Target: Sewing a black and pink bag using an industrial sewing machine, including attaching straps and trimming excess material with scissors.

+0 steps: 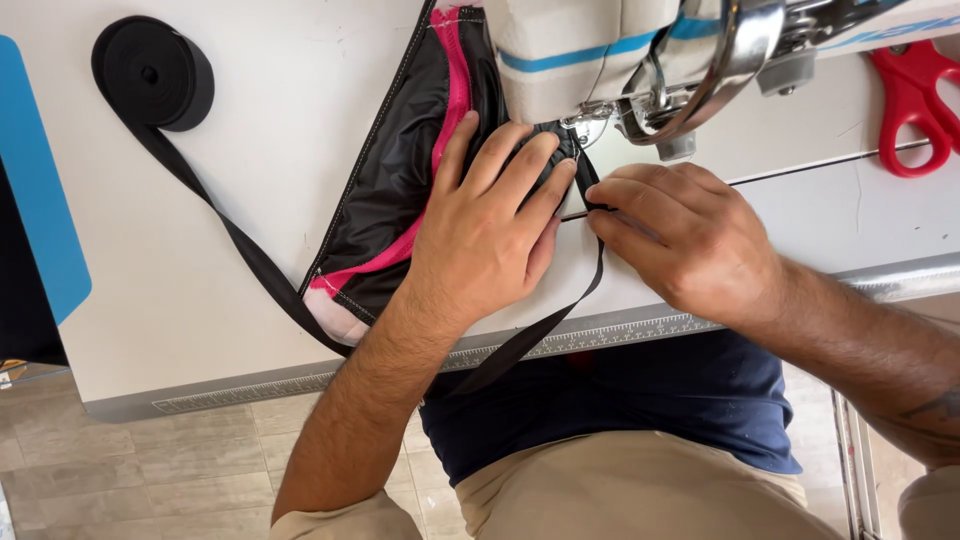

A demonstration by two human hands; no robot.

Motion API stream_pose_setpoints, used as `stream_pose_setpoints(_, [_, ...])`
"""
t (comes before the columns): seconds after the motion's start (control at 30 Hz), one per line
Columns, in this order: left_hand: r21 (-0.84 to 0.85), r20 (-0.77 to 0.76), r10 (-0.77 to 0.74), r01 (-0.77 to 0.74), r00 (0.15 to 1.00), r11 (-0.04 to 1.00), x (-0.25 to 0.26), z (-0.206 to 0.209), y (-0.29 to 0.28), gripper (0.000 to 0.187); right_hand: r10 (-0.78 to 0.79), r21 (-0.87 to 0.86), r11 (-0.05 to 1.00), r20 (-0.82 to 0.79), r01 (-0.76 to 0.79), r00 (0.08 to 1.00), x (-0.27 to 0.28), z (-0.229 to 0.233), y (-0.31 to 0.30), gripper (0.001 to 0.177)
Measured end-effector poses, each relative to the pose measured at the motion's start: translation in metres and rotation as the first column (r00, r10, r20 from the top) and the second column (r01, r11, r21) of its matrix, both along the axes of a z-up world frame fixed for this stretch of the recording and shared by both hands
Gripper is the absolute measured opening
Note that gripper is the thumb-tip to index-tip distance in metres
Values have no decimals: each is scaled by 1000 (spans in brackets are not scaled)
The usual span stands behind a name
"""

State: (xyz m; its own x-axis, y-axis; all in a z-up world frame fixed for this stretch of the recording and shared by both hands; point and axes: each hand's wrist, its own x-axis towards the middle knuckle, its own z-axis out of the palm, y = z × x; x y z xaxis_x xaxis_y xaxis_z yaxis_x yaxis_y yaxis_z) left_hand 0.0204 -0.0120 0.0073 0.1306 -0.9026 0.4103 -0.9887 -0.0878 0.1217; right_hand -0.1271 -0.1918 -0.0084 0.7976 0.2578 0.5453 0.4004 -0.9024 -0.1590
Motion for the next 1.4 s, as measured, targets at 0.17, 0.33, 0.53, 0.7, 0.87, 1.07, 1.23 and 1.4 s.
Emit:
stream_pose_setpoints(0.17, [34, 1, 8, -8, 1000, 999, 1, 0, 0, 33, 10, -8, 1000, -2, -10, 1000, -1, 3, 1, 14])
stream_pose_setpoints(0.33, [84, 73, 9, -15, 997, 996, 2, 2, 0, 37, 27, -119, 993, 58, -20, 998, -1, 2, 3, 8])
stream_pose_setpoints(0.53, [113, 120, 11, -24, 993, 993, 2, 0, 0, 41, -114, 209, 968, -119, 137, 986, -3, -7, -2, 26])
stream_pose_setpoints(0.7, [116, 148, 18, -36, 989, 993, 1, 1, 1, 40, -62, 162, 984, -102, 78, 993, 3, -17, -7, 25])
stream_pose_setpoints(0.87, [91, 112, 19, -29, 994, 995, 1, -1, 1, 35, -72, 121, 989, -143, 90, 987, 2, -17, -7, 29])
stream_pose_setpoints(1.07, [-24, 33, -9, 10, 999, 1000, -1, -5, 3, 29, -161, -76, 984, 3, 161, 987, 3, -17, -2, 21])
stream_pose_setpoints(1.23, [-14, 32, -12, 12, 999, 1000, 0, -5, 3, 30, -214, -169, 962, 15, 214, 977, 0, -18, -2, 28])
stream_pose_setpoints(1.4, [-15, 40, -15, 15, 999, 1000, 4, -5, 2, 29, -220, -205, 954, 17, 218, 975, 2, -14, 0, 28])
